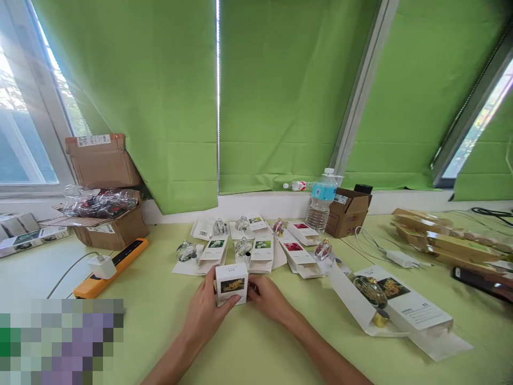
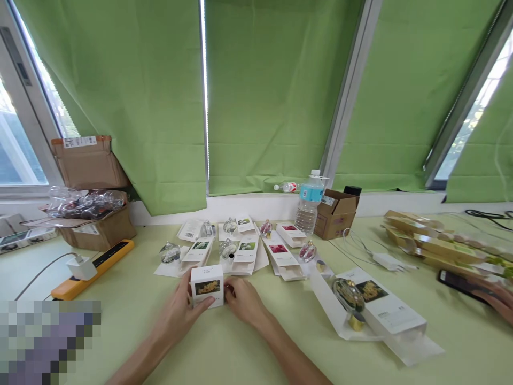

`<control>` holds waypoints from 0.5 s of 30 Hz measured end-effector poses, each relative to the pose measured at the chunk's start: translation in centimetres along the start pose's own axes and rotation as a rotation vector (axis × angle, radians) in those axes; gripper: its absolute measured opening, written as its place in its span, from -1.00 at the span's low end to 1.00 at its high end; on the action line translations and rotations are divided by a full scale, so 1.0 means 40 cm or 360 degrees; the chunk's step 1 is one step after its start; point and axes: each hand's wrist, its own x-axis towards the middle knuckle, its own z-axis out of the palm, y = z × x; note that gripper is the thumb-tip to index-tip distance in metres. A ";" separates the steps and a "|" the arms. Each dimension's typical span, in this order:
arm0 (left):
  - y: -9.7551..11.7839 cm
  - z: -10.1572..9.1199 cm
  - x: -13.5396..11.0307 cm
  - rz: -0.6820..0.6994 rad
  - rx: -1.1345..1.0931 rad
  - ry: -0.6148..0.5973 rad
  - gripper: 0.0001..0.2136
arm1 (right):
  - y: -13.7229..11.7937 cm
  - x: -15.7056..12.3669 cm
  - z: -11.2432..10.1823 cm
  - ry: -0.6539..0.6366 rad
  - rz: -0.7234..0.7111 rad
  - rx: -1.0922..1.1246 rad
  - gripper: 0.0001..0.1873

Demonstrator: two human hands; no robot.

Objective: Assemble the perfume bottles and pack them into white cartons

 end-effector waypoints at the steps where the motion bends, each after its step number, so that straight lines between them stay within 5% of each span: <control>1: 0.001 0.001 -0.002 0.0027 0.0021 0.0081 -0.29 | -0.001 0.000 0.005 0.0013 -0.0049 0.0018 -0.63; 5: 0.013 0.001 -0.015 0.0093 0.0162 0.0266 -0.18 | -0.017 0.000 0.026 0.0035 -0.0112 -0.0008 -0.68; 15: 0.017 -0.019 -0.018 0.0290 0.0622 0.0531 -0.46 | -0.039 0.002 0.054 -0.0007 -0.0121 -0.0139 -0.73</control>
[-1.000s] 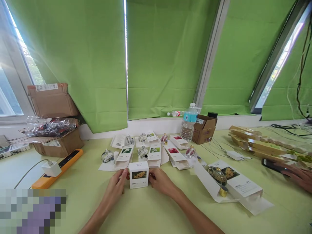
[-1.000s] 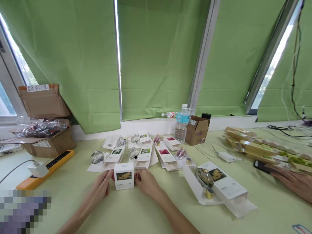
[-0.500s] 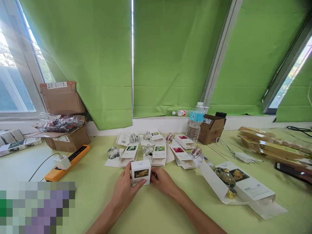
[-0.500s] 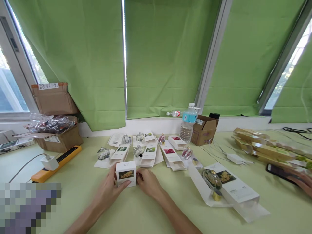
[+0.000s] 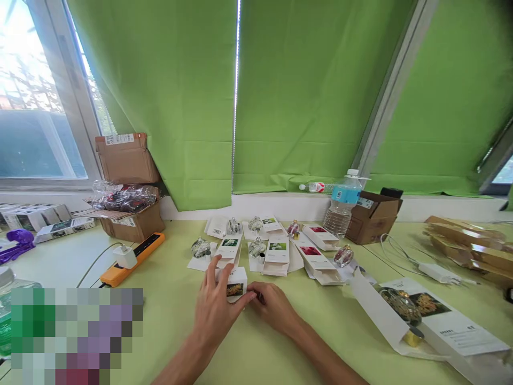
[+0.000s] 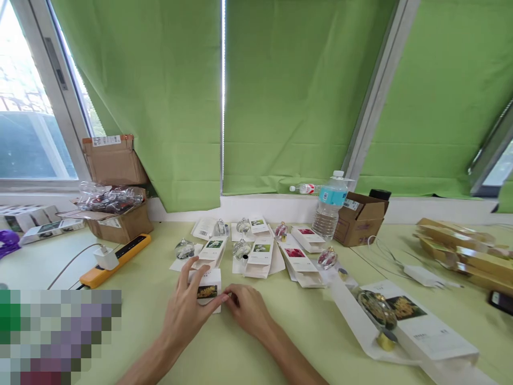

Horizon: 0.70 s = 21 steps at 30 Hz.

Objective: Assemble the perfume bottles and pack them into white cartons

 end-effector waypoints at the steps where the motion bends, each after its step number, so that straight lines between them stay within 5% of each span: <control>1: 0.000 -0.003 0.001 -0.0008 0.0034 0.0009 -0.46 | 0.000 0.000 0.001 0.0002 -0.0005 -0.0008 -0.73; 12: 0.012 -0.033 0.010 -0.0074 0.0369 -0.0091 -0.64 | -0.001 -0.003 0.007 0.0004 -0.0036 0.0000 -0.73; 21: -0.080 -0.112 0.058 -0.0454 0.0616 -0.0197 -0.67 | 0.007 -0.009 -0.002 -0.0038 0.0011 0.0022 -0.76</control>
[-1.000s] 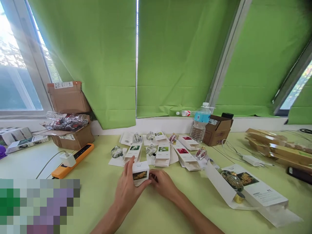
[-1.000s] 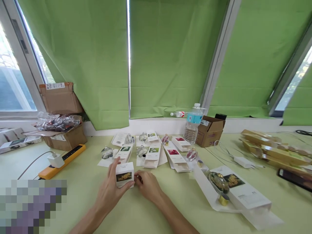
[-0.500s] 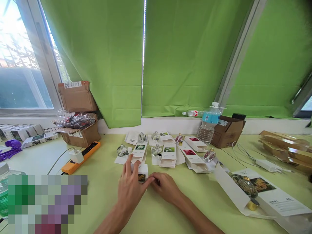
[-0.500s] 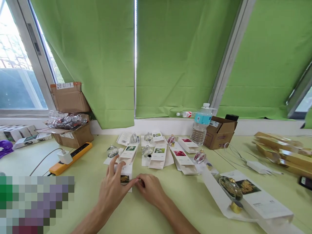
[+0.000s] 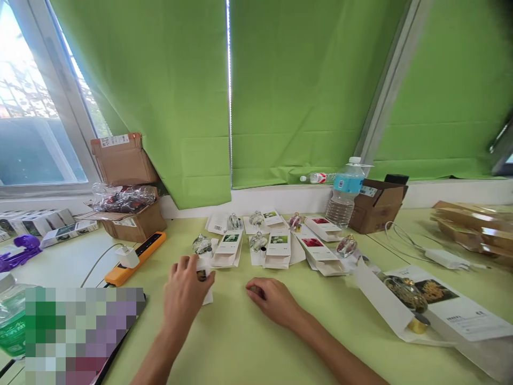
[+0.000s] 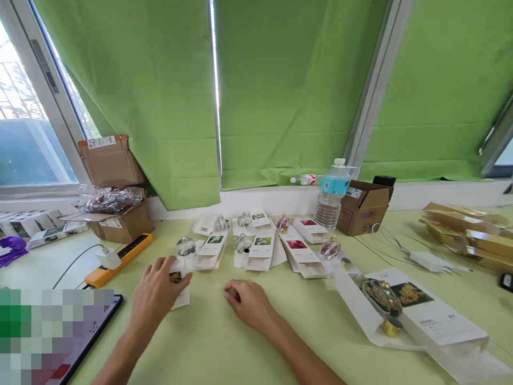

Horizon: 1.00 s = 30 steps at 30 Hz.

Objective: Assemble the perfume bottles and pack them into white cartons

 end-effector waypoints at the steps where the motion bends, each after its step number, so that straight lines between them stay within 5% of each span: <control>1: -0.017 -0.002 0.009 -0.0036 0.0004 -0.0016 -0.63 | -0.001 0.000 -0.001 -0.0007 0.0006 -0.0002 -0.76; 8: -0.114 0.015 0.053 -0.0138 0.0118 0.0079 -0.53 | -0.006 -0.003 -0.009 -0.0001 -0.0002 -0.0003 -0.76; 14: -0.107 0.023 0.027 -0.0221 0.0330 0.0104 -0.44 | -0.002 -0.005 -0.009 -0.0005 -0.0007 0.0002 -0.76; 20: -0.123 0.030 0.037 -0.0225 0.0172 0.0076 -0.46 | 0.000 -0.005 -0.010 -0.0007 -0.0017 -0.0014 -0.76; 30: -0.211 0.137 0.113 0.0003 0.0028 0.0474 -0.38 | -0.005 -0.018 -0.019 -0.0049 -0.0054 -0.0030 -0.74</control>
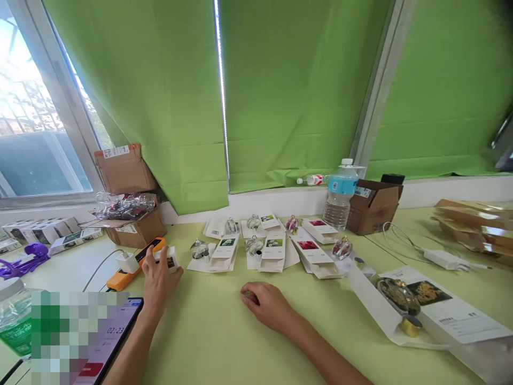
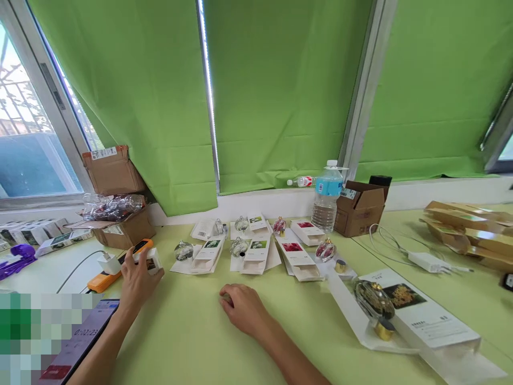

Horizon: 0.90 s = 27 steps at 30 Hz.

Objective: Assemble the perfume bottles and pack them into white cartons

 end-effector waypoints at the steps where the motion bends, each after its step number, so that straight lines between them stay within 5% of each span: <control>1: 0.000 0.010 0.003 0.0022 -0.0010 0.0051 -0.38 | 0.000 -0.001 0.001 0.0008 -0.0009 -0.0015 -0.74; 10: -0.018 0.067 0.041 0.0137 -0.0028 0.0151 -0.39 | 0.001 -0.008 -0.003 0.0004 -0.0037 -0.0053 -0.73; 18: -0.060 0.017 0.047 0.0356 0.0364 -0.0210 -0.22 | -0.003 -0.013 -0.006 -0.0043 -0.0049 -0.0080 -0.71; 27: -0.072 0.013 0.100 0.0593 0.0511 -0.0187 -0.33 | -0.001 -0.018 -0.009 -0.0049 -0.0064 -0.0049 -0.70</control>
